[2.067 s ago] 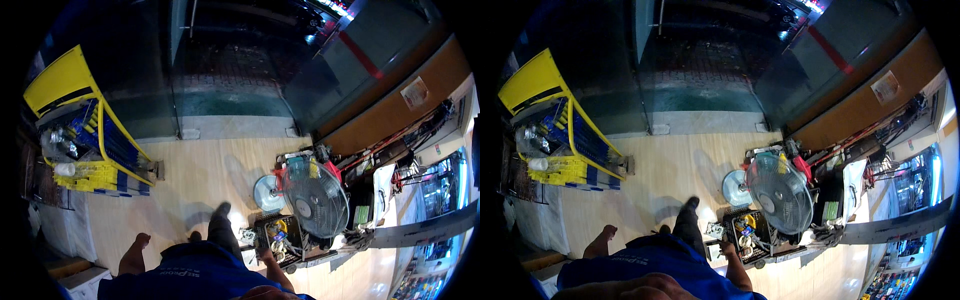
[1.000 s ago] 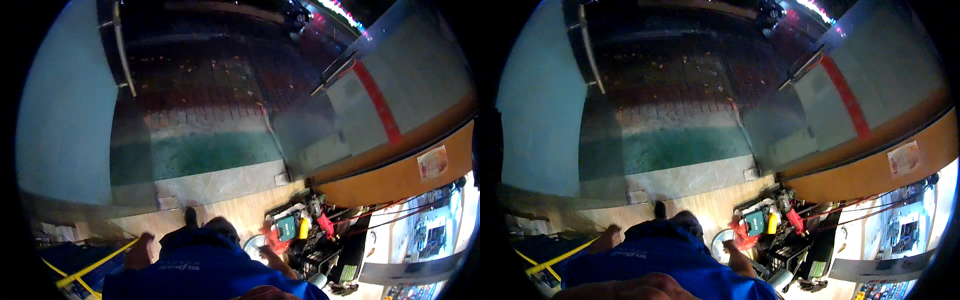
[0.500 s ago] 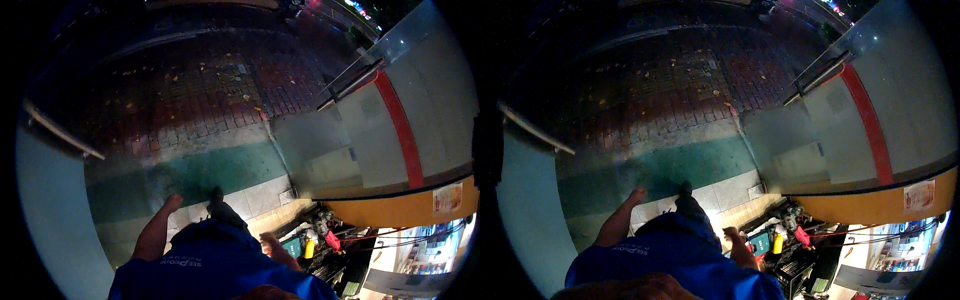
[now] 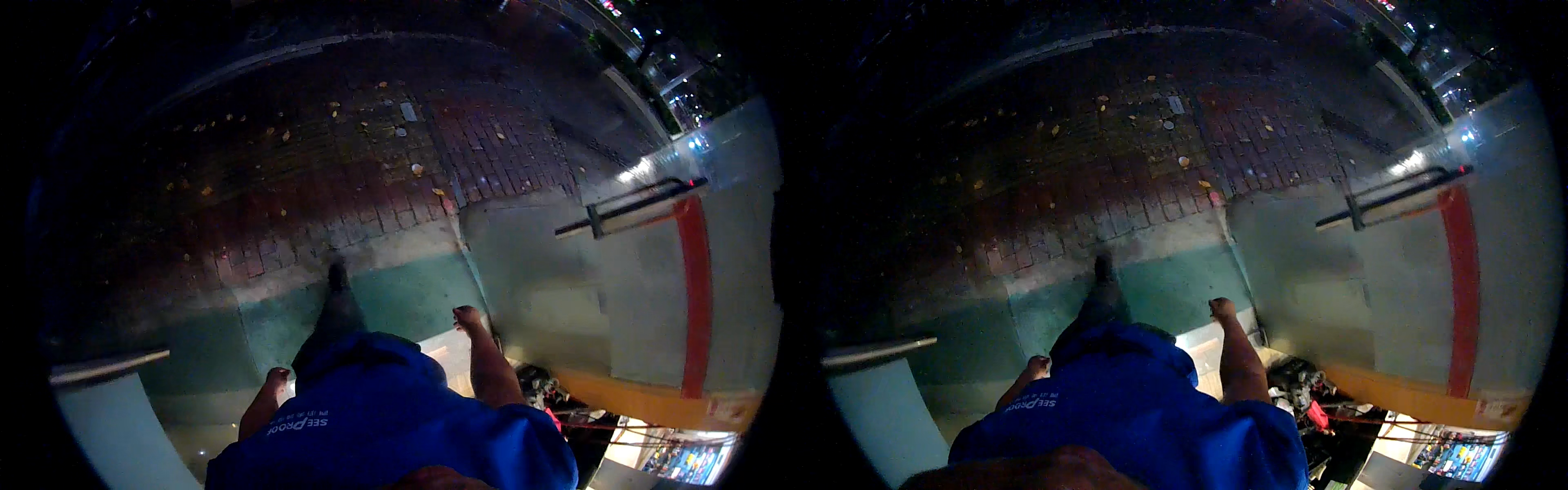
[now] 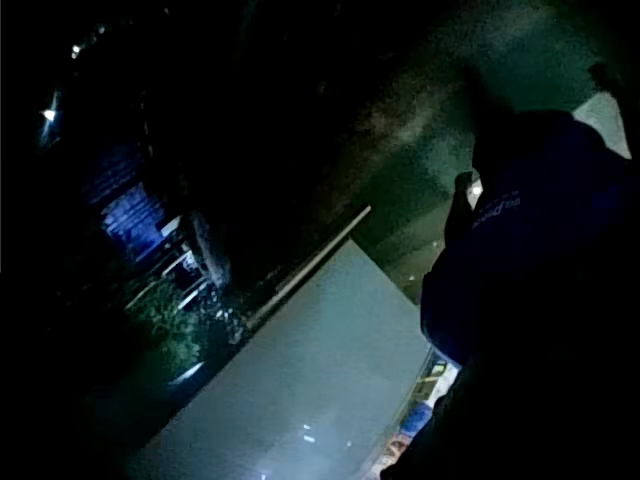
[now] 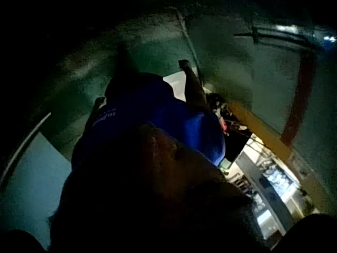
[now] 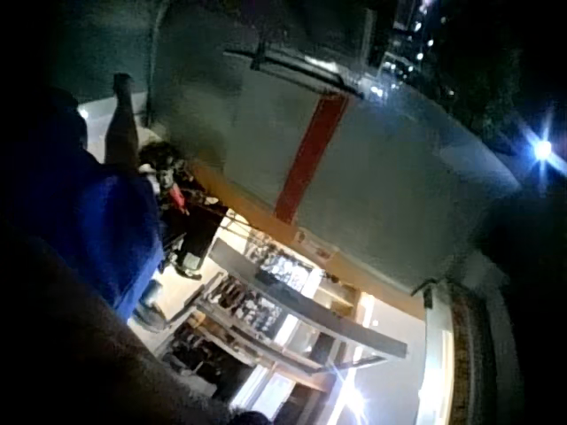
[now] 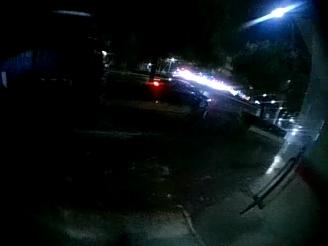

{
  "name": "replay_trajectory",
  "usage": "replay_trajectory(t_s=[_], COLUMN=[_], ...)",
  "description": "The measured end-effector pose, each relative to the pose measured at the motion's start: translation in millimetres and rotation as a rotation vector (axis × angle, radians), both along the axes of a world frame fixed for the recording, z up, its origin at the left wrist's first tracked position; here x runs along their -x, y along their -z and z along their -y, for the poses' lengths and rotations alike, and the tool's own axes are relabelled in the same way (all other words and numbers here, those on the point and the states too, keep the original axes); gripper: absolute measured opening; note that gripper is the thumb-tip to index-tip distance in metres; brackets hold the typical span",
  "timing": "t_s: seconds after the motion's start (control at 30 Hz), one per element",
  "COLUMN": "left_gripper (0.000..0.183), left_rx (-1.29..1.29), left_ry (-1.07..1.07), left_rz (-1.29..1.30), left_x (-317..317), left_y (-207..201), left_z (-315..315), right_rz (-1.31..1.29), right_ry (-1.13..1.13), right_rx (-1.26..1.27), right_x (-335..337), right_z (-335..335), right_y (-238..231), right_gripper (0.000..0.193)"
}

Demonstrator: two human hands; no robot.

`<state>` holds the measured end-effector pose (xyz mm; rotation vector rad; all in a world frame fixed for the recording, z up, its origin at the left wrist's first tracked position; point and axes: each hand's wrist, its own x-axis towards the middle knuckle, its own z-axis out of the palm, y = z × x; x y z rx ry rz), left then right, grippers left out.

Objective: The person assembles a car stereo by aligning a metal chassis with a display panel and pressing them together by hand while using a screwdriver.

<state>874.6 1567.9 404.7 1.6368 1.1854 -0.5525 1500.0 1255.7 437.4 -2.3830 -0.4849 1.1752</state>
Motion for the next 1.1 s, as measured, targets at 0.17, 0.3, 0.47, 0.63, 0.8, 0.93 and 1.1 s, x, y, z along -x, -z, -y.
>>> replay_trajectory(t_s=[0.17,0.3,0.47,0.63,0.8,0.93,1.1], left_gripper=[0.03,0.031,0.031,0.025,0.02,0.021,0.021], left_rx=[0.037,-0.025,-0.076,-0.343,-0.074,-0.049,-0.111], left_ry=[0.058,0.1,0.094,-0.104,-0.023,0.114,0.137], left_rz=[0.058,-0.082,-0.101,0.485,0.195,0.176,0.14], left_x=[-136.0,-169.9,-318.8,-491.1,-614.1,-734.8,-842.8], left_y=[56.4,69.8,91.8,92.4,98.3,86.4,72.3], left_z=[-111.7,-261.1,-419.8,-574.1,-631.8,-700.4,-823.1], right_rz=[-0.089,-0.374,-0.075,-0.191,-0.091,0.204,0.344], right_ry=[-0.329,0.036,-0.022,-0.045,0.03,-0.166,-0.064], right_rx=[0.45,0.154,0.061,0.338,0.395,0.208,0.068], right_x=[-87.7,-76.0,-154.4,-258.7,-419.4,-561.2,-657.6], right_z=[-75.7,-189.4,-291.6,-372.4,-475.7,-564.4,-748.3], right_y=[73.5,94.5,53.6,67.2,85.2,79.3,41.4], right_gripper=[0.013,0.029,0.036,0.043,0.052,0.038,0.034])
